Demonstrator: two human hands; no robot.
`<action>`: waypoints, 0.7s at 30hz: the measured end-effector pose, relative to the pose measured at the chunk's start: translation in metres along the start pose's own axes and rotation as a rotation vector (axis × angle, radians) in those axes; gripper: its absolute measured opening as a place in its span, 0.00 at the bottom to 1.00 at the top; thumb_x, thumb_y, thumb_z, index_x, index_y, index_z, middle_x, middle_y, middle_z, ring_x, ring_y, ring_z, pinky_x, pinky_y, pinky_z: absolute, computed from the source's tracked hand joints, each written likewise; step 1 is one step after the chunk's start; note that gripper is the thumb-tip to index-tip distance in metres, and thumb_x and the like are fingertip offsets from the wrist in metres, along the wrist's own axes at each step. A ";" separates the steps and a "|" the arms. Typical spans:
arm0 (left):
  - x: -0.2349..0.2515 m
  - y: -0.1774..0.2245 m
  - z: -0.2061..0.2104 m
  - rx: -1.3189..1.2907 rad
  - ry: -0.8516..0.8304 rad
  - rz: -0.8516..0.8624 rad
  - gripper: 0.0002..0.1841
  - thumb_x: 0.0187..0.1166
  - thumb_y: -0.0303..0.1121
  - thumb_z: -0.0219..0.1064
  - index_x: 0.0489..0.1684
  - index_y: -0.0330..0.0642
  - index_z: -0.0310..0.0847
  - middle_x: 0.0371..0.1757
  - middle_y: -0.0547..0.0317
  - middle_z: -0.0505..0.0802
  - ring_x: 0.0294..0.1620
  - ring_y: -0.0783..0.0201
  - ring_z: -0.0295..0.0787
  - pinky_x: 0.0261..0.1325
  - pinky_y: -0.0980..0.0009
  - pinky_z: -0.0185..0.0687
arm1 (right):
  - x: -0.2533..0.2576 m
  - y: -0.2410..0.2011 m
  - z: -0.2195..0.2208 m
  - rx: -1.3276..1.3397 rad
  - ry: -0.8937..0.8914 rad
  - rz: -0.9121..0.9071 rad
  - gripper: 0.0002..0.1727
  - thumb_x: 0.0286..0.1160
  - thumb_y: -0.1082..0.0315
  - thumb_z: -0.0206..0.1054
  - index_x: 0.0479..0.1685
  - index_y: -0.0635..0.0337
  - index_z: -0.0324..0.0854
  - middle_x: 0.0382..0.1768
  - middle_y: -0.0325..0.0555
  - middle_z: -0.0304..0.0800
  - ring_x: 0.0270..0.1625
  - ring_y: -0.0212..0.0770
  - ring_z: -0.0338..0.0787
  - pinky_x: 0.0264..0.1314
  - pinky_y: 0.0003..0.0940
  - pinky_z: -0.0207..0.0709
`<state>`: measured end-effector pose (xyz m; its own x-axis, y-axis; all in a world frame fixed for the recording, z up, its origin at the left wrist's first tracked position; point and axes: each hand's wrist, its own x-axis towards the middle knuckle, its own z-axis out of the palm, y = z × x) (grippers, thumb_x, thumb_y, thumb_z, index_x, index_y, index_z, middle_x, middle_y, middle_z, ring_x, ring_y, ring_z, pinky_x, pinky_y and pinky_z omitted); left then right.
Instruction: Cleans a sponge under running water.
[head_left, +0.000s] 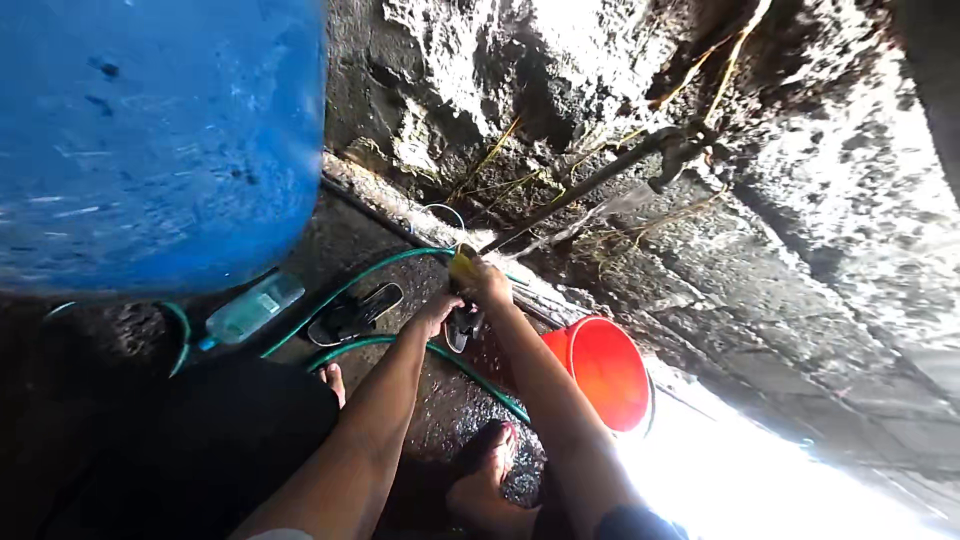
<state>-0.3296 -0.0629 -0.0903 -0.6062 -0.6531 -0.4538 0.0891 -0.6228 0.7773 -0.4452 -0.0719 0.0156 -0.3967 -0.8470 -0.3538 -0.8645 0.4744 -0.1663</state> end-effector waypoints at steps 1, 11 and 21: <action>0.000 0.000 0.000 0.044 -0.010 -0.008 0.33 0.74 0.27 0.68 0.84 0.43 0.66 0.73 0.43 0.82 0.71 0.52 0.80 0.70 0.50 0.78 | 0.002 0.002 -0.002 -0.008 -0.013 0.007 0.35 0.76 0.35 0.66 0.77 0.45 0.79 0.69 0.57 0.88 0.71 0.63 0.86 0.71 0.72 0.75; 0.007 0.003 0.010 0.745 -0.009 0.042 0.24 0.84 0.31 0.59 0.80 0.37 0.71 0.71 0.35 0.85 0.73 0.43 0.82 0.74 0.42 0.75 | -0.005 0.002 0.002 -0.156 -0.027 -0.017 0.33 0.77 0.43 0.70 0.79 0.46 0.78 0.73 0.58 0.84 0.72 0.64 0.85 0.71 0.70 0.76; 0.014 0.007 0.002 0.763 0.029 0.123 0.24 0.86 0.32 0.57 0.82 0.41 0.71 0.75 0.43 0.84 0.78 0.48 0.79 0.80 0.44 0.71 | -0.002 0.003 0.018 0.013 0.159 0.020 0.33 0.75 0.38 0.69 0.76 0.43 0.80 0.69 0.57 0.86 0.67 0.61 0.88 0.66 0.66 0.81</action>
<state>-0.3392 -0.0758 -0.0900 -0.6050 -0.7161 -0.3480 -0.4214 -0.0828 0.9031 -0.4415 -0.0645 -0.0011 -0.4583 -0.8644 -0.2067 -0.8525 0.4933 -0.1729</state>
